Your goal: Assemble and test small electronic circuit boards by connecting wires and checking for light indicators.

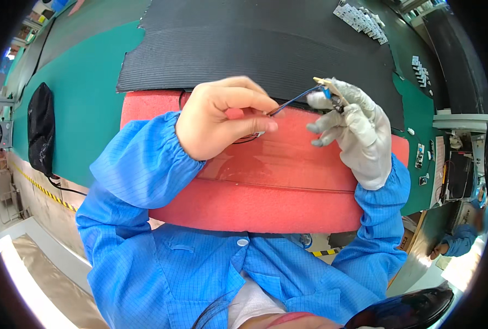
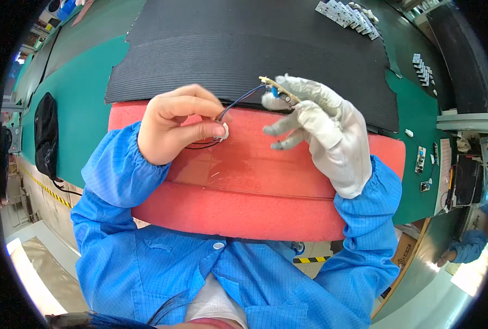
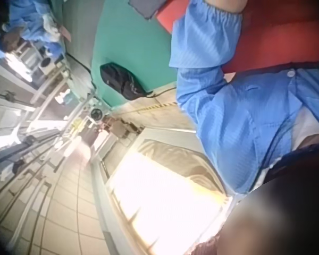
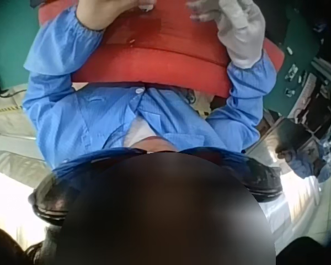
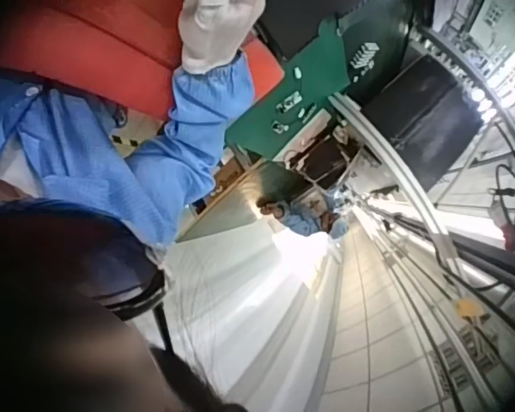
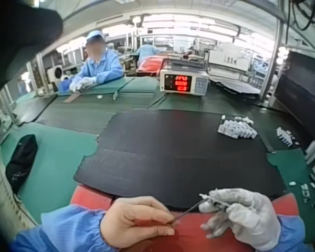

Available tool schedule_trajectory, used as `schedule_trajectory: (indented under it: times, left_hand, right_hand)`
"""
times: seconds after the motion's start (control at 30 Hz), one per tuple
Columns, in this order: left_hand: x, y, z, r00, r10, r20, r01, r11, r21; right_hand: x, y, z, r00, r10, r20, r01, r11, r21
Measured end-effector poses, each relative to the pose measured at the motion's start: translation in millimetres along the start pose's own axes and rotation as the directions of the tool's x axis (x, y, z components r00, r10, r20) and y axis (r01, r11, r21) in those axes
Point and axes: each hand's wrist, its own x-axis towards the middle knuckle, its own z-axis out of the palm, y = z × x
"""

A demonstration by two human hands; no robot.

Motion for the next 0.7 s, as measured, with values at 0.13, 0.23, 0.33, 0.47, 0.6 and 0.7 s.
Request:
schedule_trajectory:
  times: [0.13,0.23,0.33,0.47,0.6,0.7]
  left_hand:
    - [-7,-3,0,0.995,-0.077,-0.066,0.072,0.995,-0.075]
    - [-9,-2,1,0.99,-0.087,-0.108,0.081,0.995,-0.058]
    - [-12,3,1,0.995,-0.031,-0.097,0.041,0.994,0.1]
    - [-11,-3,6,0.986,0.154,-0.06,-0.131,0.948,0.291]
    - [-6,-8,-1,0.945,0.326,0.018,-0.312,0.888,0.339]
    - [-5,-9,-4,0.938,0.343,0.057,-0.34,0.873,0.349]
  right_hand:
    - [-5,4,1,0.99,-0.137,0.045,0.144,0.957,-0.252]
    - [-6,10,-4,0.956,-0.284,0.07,0.287,0.871,-0.398]
    - [-9,13,-16,0.906,-0.4,0.137,0.42,0.807,-0.415]
    - [-14,4,-20,0.97,-0.24,-0.022,0.118,0.553,-0.825]
    - [-3,-16,11,0.941,0.098,-0.324,-0.254,0.837,-0.485]
    - [-3,-12,-2,0.897,0.344,-0.278,-0.43,0.829,-0.358]
